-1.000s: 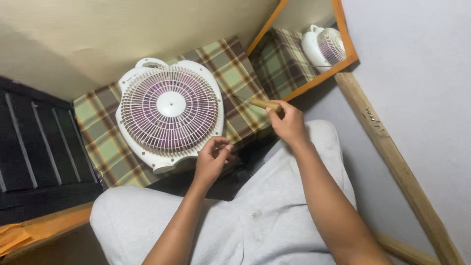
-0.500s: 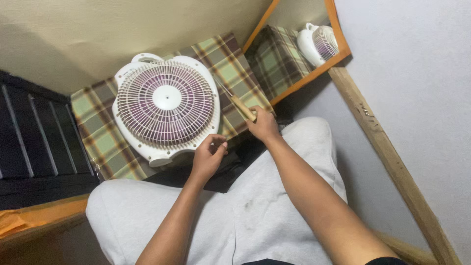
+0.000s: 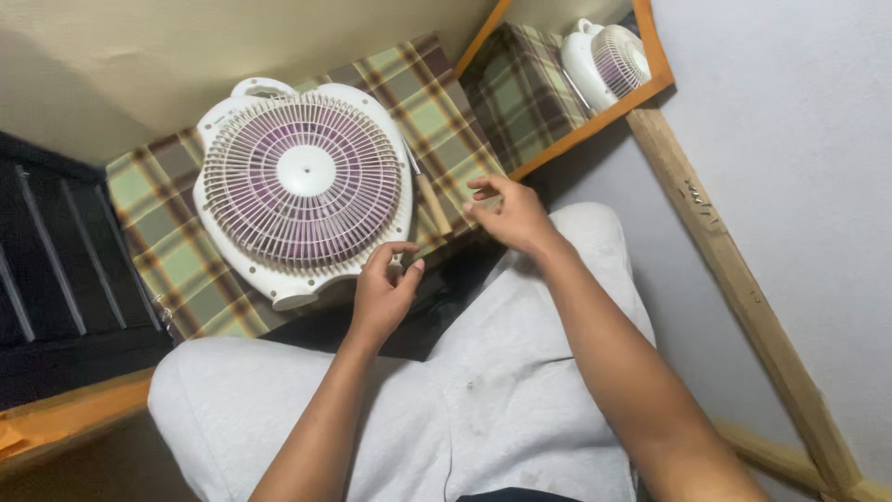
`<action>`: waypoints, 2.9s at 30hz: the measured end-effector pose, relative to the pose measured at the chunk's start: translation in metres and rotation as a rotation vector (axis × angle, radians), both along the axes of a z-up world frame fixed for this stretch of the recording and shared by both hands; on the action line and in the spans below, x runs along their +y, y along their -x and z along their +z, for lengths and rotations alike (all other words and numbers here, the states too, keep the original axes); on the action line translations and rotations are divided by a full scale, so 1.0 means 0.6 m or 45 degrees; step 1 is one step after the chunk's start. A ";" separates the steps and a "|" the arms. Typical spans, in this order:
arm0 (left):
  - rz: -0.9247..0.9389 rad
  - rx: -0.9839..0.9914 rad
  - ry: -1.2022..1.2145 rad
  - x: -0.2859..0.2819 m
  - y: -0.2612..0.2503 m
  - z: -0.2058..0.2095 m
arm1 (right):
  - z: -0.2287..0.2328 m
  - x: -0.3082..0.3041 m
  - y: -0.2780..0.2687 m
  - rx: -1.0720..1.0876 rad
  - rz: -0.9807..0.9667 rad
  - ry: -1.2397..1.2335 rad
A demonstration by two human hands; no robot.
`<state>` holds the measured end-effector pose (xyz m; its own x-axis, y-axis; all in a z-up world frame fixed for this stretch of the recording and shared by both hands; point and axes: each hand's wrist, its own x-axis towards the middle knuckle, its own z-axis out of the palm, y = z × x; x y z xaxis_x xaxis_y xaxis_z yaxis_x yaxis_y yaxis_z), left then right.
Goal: The person uses a screwdriver to loosen and remove screws from the front grille of a small electric fan. They repeatedly reposition the fan and adjust their grip while working on the screws.
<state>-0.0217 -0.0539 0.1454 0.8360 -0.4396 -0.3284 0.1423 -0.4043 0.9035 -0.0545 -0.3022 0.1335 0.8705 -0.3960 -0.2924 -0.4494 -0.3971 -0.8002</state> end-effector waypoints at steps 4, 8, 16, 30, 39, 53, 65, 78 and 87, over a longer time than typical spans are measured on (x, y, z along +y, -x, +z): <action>-0.096 -0.190 0.100 -0.034 -0.001 0.004 | 0.087 -0.052 0.097 -0.129 -0.263 0.027; -0.265 -0.215 0.125 -0.104 0.006 0.001 | 0.096 -0.110 0.184 -0.217 -0.574 0.010; -0.689 -0.492 0.218 -0.397 0.028 0.006 | -0.041 -0.149 0.245 -0.962 -1.409 -0.725; -0.909 -0.883 0.205 -0.660 0.085 -0.054 | -0.108 -0.230 0.271 -1.028 -1.579 -0.698; -1.023 -1.468 0.165 -0.677 0.080 -0.091 | -0.108 -0.217 0.260 -0.978 -1.437 -0.428; -0.820 -1.314 0.095 -0.666 0.091 -0.088 | -0.124 -0.210 0.256 -0.966 -1.343 -0.252; -0.517 0.295 0.322 -0.228 -0.003 0.000 | -0.023 -0.118 0.185 -0.386 -0.561 0.394; 0.604 -0.209 0.284 0.228 -0.040 0.045 | -0.152 0.083 -0.074 -0.102 0.242 0.573; 0.710 -0.486 -0.083 0.271 -0.056 -0.003 | -0.236 0.082 -0.090 0.077 0.250 0.450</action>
